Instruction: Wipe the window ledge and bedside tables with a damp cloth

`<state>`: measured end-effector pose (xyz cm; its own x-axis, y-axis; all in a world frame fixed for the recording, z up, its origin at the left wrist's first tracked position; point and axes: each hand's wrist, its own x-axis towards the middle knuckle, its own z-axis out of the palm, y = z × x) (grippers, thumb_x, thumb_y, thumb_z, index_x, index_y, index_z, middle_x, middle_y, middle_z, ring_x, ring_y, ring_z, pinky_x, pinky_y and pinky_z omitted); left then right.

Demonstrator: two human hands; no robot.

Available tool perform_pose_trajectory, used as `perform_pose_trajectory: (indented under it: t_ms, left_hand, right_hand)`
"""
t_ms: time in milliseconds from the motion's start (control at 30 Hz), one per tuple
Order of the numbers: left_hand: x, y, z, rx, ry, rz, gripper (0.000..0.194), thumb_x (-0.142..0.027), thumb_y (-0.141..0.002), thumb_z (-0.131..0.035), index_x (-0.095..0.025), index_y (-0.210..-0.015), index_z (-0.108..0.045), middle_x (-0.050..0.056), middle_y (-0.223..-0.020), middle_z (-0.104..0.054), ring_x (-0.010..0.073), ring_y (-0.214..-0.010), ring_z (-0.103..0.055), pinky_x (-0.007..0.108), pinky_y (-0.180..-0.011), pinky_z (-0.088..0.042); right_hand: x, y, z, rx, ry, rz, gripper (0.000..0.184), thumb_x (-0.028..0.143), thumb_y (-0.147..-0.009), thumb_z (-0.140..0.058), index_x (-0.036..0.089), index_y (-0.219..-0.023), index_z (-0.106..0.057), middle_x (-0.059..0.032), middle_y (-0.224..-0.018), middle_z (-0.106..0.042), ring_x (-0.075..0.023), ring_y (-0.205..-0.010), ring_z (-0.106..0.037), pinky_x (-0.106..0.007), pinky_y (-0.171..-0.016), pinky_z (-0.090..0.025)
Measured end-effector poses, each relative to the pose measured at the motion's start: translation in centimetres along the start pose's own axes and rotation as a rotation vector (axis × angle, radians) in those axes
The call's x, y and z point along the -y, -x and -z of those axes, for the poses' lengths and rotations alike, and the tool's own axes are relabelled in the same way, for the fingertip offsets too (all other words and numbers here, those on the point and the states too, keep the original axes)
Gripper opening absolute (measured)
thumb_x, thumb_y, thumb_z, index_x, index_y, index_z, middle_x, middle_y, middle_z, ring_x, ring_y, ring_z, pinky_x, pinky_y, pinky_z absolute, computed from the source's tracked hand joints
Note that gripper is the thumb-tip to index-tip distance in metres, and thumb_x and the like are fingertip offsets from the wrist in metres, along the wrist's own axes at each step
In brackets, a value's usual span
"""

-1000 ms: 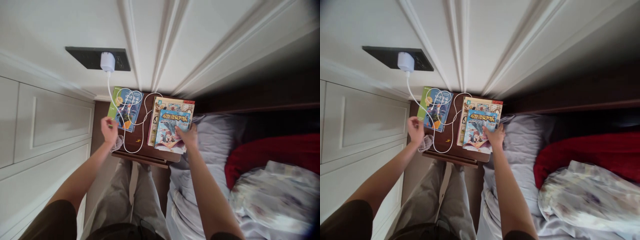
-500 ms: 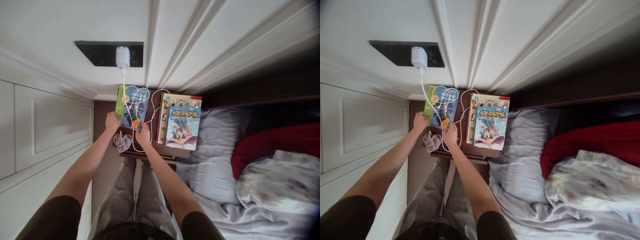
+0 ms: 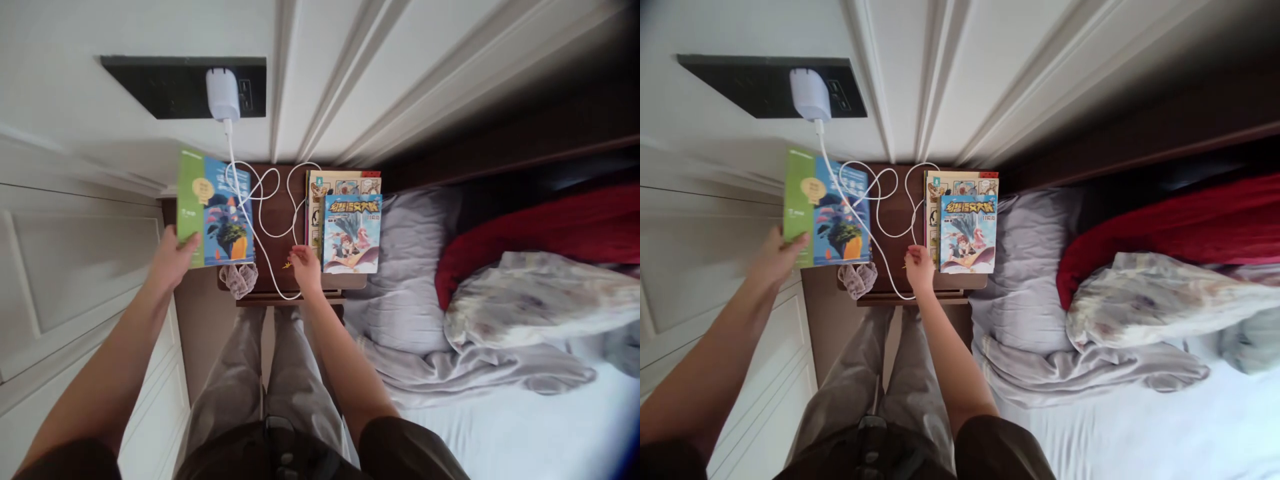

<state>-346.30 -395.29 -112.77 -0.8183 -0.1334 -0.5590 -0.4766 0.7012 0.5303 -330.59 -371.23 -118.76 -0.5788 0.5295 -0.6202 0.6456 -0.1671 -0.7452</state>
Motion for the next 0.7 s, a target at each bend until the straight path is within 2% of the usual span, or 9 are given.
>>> perform_pose_trajectory:
  t_ms: [100,167,233,333,433,500,567,633,700]
  left_hand:
    - [-0.4,5.1,3.9,-0.222,-0.185,0.142,0.035,-0.045,-0.065,-0.068,-0.024,-0.090,-0.056,0.000,-0.078,-0.064,0.0343,-0.089,-0.067,0.066,-0.089,-0.051]
    - [-0.7,9.0,5.8,-0.287,-0.100,0.155,0.034,-0.050,-0.066,-0.068,-0.030,-0.092,-0.057,-0.004,-0.085,-0.068,0.0366,-0.097,-0.067,0.068,-0.092,-0.050]
    - [-0.9,12.8,6.8,-0.201,0.170,0.092,0.029,-0.050,-0.071,-0.065,-0.041,-0.098,-0.060,-0.011,-0.100,-0.071,0.0333,-0.108,-0.065,0.061,-0.094,-0.054]
    - [-0.5,17.3,6.0,-0.048,0.413,0.160,0.030,-0.048,-0.068,-0.069,-0.051,-0.098,-0.064,-0.017,-0.105,-0.072,0.0318,-0.103,-0.069,0.052,-0.075,-0.063]
    - [0.6,19.7,2.0,0.129,0.503,0.225,0.044,-0.050,-0.068,-0.072,-0.041,-0.110,-0.064,-0.004,-0.102,-0.075,0.0307,-0.083,-0.073,0.046,-0.062,-0.064]
    - [1.0,19.9,-2.3,0.254,0.497,0.120,0.052,-0.048,-0.073,-0.071,-0.030,-0.120,-0.057,0.005,-0.099,-0.074,0.0267,-0.079,-0.073,0.041,-0.064,-0.063]
    - [0.6,19.2,-7.4,0.336,0.459,-0.067,0.053,-0.045,-0.076,-0.070,-0.025,-0.122,-0.051,0.008,-0.101,-0.072,0.0238,-0.085,-0.072,0.038,-0.073,-0.062]
    - [-0.9,17.9,-12.5,0.400,0.439,-0.227,0.056,-0.047,-0.080,-0.066,-0.022,-0.125,-0.045,0.012,-0.110,-0.068,0.0241,-0.096,-0.069,0.039,-0.082,-0.058]
    - [-3.2,16.3,-17.0,0.468,0.399,-0.300,0.058,-0.048,-0.083,-0.061,-0.019,-0.129,-0.040,0.014,-0.111,-0.066,0.0255,-0.098,-0.067,0.042,-0.086,-0.056]
  right_hand:
    - [-0.2,2.1,3.1,-0.091,-0.092,-0.071,0.020,0.035,-0.072,-0.058,0.021,-0.087,-0.056,0.0005,-0.075,-0.065,-0.0157,-0.070,-0.065,-0.035,-0.075,-0.058]
    - [0.0,3.4,4.3,-0.099,-0.126,-0.073,0.025,0.040,-0.072,-0.062,0.022,-0.087,-0.056,0.0010,-0.074,-0.065,-0.0160,-0.071,-0.065,-0.036,-0.075,-0.058]
    - [0.7,4.5,4.6,-0.004,-0.153,-0.073,0.032,0.047,-0.072,-0.066,0.022,-0.090,-0.058,-0.0009,-0.079,-0.068,-0.0170,-0.075,-0.066,-0.036,-0.076,-0.058]
    - [2.8,5.7,4.5,0.248,-0.199,-0.106,0.049,0.064,-0.079,-0.058,0.022,-0.103,-0.063,-0.0069,-0.093,-0.072,-0.0195,-0.085,-0.069,-0.035,-0.076,-0.058]
    - [5.5,6.1,5.8,0.443,-0.241,-0.112,0.080,0.083,-0.082,-0.027,0.019,-0.112,-0.066,-0.0113,-0.096,-0.073,-0.0227,-0.092,-0.069,-0.036,-0.075,-0.057]
    - [6.7,5.7,8.0,0.486,-0.259,-0.065,0.092,0.088,-0.078,-0.018,0.019,-0.118,-0.063,-0.0114,-0.099,-0.072,-0.0246,-0.095,-0.069,-0.039,-0.078,-0.057]
    - [7.1,4.4,11.0,0.406,-0.190,0.023,0.083,0.086,-0.074,-0.041,0.021,-0.124,-0.058,-0.0086,-0.107,-0.070,-0.0247,-0.099,-0.066,-0.040,-0.085,-0.055]
    - [6.8,2.3,14.1,0.227,-0.035,0.110,0.071,0.069,-0.068,-0.069,0.023,-0.121,-0.056,-0.0050,-0.108,-0.069,-0.0231,-0.098,-0.065,-0.040,-0.089,-0.053]
    - [6.3,-0.7,16.9,0.053,0.120,0.171,0.060,0.054,-0.066,-0.077,0.022,-0.113,-0.058,-0.0031,-0.101,-0.069,-0.0209,-0.091,-0.064,-0.039,-0.087,-0.052]
